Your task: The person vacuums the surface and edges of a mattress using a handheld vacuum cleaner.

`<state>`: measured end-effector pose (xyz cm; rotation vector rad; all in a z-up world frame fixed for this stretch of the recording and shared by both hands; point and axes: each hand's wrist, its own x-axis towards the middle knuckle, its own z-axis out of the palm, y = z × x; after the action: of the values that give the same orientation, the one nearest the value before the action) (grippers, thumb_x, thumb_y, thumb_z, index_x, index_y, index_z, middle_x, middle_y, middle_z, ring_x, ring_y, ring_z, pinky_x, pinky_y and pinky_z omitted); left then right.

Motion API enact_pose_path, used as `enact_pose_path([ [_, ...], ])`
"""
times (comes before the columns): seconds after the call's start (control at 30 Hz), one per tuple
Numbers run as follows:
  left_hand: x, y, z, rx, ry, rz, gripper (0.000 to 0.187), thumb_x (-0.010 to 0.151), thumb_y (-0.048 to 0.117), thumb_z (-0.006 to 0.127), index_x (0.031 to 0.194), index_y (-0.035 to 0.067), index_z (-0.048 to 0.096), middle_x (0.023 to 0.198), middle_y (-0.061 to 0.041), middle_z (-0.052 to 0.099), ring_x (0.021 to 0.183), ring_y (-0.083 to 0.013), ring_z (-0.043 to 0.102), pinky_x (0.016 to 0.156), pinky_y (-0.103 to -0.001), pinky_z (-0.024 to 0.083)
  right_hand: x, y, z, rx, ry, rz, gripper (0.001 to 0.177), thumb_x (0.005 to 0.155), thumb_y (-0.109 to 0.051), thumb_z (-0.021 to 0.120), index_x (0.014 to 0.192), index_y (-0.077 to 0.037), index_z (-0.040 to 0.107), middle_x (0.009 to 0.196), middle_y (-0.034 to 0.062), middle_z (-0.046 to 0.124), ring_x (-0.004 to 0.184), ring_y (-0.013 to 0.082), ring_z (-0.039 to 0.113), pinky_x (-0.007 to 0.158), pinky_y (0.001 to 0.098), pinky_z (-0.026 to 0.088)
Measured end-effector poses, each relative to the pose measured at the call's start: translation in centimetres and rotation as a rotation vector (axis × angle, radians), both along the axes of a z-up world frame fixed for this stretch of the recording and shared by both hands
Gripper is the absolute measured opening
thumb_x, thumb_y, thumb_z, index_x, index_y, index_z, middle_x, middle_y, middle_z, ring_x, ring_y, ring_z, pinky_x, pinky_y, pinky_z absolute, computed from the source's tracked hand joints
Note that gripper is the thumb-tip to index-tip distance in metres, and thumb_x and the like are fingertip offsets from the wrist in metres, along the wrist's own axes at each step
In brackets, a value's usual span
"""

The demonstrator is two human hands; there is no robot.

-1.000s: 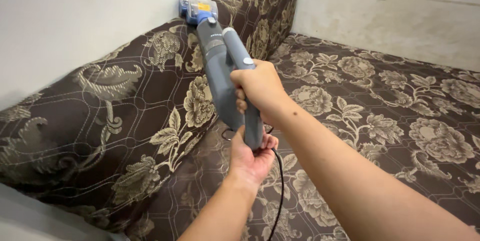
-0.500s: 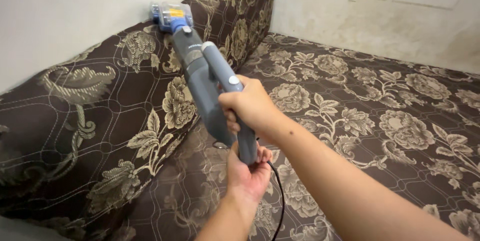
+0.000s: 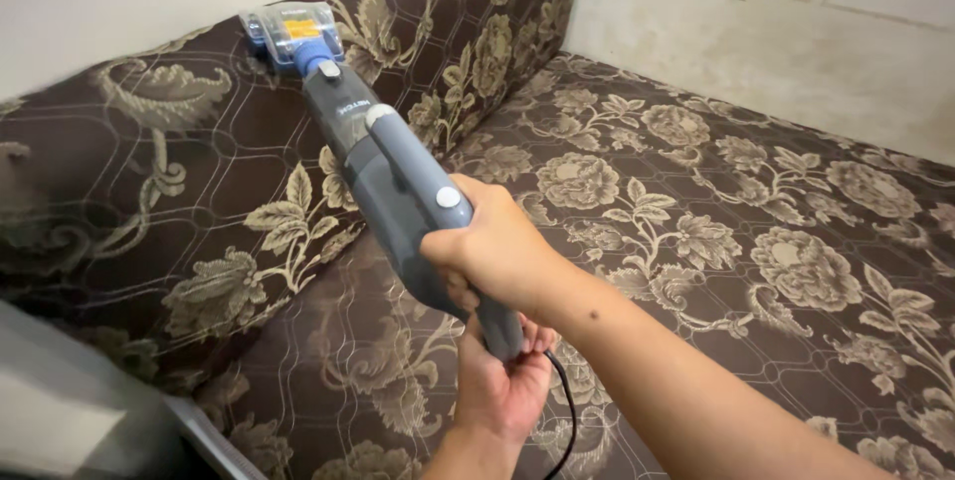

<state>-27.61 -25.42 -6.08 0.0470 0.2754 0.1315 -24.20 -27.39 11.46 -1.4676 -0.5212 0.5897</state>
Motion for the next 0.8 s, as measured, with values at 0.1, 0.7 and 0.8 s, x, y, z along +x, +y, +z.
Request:
enact_pose_path([
  [0.1, -0.6, -0.3, -0.1, -0.046, -0.044, -0.004, 0.03, 0.092, 0.017, 0.052, 0.066, 0.003, 0.054, 0.056, -0.007, 0.047, 0.052, -0.0172, 0.04, 0.059, -0.033, 0.036, -0.5, -0.4, -0.5, 0.023, -0.008, 0.02, 0.041, 0.075, 0.003, 0.061, 0.116, 0.003, 0.056, 0.053, 0.0057, 0.05, 0.038, 0.0139, 0.047, 0.034, 0.0317, 0.039],
  [0.7, 9.7, 2.6, 2.8, 0.056, -0.051, -0.034, 0.028, 0.094, 0.02, 0.056, 0.071, 0.004, 0.053, 0.059, -0.006, 0.044, 0.049, -0.0177, 0.037, 0.06, -0.036, 0.037, 9.3, 1.2, 2.6, 0.009, -0.046, 0.034, 0.025, 0.078, -0.001, 0.061, 0.103, 0.002, 0.06, 0.056, 0.0026, 0.05, 0.039, 0.0115, 0.046, 0.037, 0.0295, 0.038],
  [0.8, 10.6, 2.0, 2.8, 0.038, -0.059, -0.045, 0.03, 0.095, 0.024, 0.057, 0.074, 0.003, 0.057, 0.057, -0.005, 0.041, 0.048, -0.0169, 0.038, 0.059, -0.035, 0.037, 9.9, 0.4, 2.9, 0.039, 0.016, 0.102, 0.026, 0.08, -0.002, 0.063, 0.106, 0.001, 0.06, 0.056, 0.0025, 0.048, 0.039, 0.0113, 0.044, 0.037, 0.0291, 0.035],
])
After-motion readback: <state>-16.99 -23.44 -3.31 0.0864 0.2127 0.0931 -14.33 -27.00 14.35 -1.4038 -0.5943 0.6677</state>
